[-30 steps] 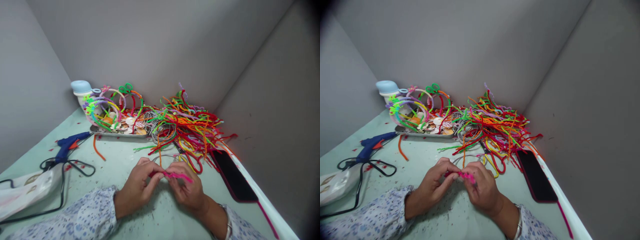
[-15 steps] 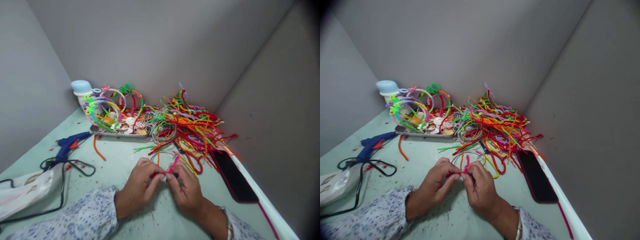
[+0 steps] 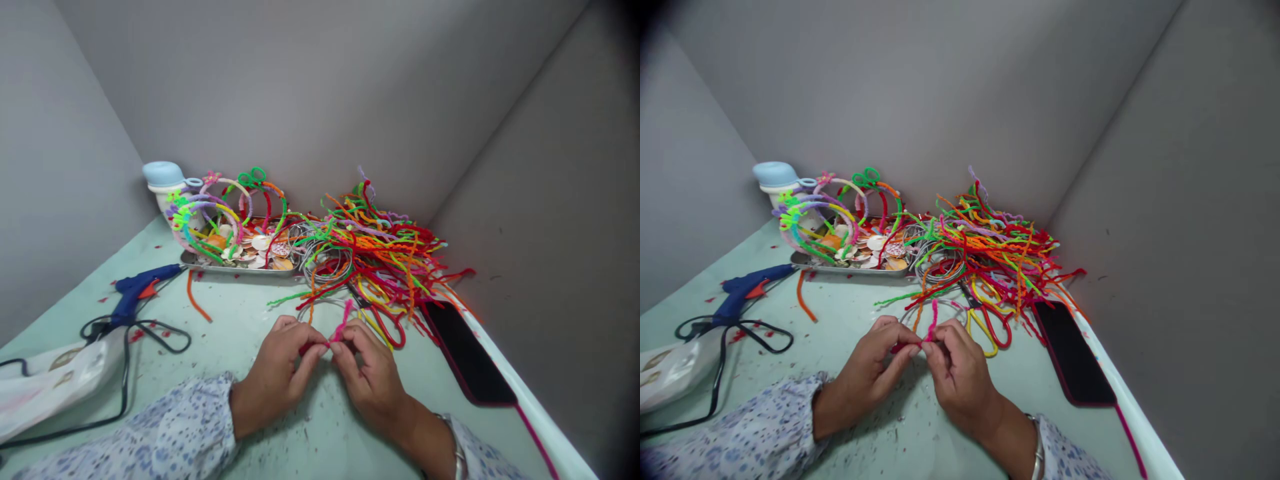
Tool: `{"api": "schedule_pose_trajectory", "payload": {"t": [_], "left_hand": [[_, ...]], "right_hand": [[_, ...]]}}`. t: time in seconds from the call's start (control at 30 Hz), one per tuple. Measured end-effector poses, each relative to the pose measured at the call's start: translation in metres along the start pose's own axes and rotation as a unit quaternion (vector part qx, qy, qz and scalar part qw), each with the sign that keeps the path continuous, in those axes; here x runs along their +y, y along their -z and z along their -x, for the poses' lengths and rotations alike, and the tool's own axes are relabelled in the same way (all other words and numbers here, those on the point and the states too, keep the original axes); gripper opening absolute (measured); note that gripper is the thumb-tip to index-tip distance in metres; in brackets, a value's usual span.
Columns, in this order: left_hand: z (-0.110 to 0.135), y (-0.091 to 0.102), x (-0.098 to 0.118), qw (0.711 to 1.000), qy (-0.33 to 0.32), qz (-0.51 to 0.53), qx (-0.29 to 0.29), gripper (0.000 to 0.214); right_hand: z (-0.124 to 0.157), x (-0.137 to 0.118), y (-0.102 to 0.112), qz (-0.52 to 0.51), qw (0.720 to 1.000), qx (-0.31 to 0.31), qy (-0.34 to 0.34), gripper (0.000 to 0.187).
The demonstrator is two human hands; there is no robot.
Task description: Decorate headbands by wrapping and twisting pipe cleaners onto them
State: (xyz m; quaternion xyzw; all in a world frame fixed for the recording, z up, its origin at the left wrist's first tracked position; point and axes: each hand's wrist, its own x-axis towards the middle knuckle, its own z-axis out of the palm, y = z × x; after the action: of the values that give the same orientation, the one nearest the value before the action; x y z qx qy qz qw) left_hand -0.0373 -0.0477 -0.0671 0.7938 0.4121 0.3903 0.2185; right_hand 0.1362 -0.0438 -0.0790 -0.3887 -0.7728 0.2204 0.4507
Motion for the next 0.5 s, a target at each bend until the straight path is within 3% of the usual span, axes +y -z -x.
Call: {"api": "schedule_pose_trajectory", "payload": {"t": [0.27, 0.5], "left_hand": [[-0.0006, -0.0007, -0.0014, 1.000, 0.004, -0.014, -0.009, 0.013], [-0.0004, -0.0016, -0.0033, 0.999, -0.015, -0.032, -0.026, 0.012]], "right_hand": [[-0.0011, -0.0011, -0.0020, 0.003, 1.000, -0.006, -0.021, 0.013], [-0.0028, -0.0057, -0.0032, -0.029, 0.992, -0.029, -0.121, 0.024]]}}
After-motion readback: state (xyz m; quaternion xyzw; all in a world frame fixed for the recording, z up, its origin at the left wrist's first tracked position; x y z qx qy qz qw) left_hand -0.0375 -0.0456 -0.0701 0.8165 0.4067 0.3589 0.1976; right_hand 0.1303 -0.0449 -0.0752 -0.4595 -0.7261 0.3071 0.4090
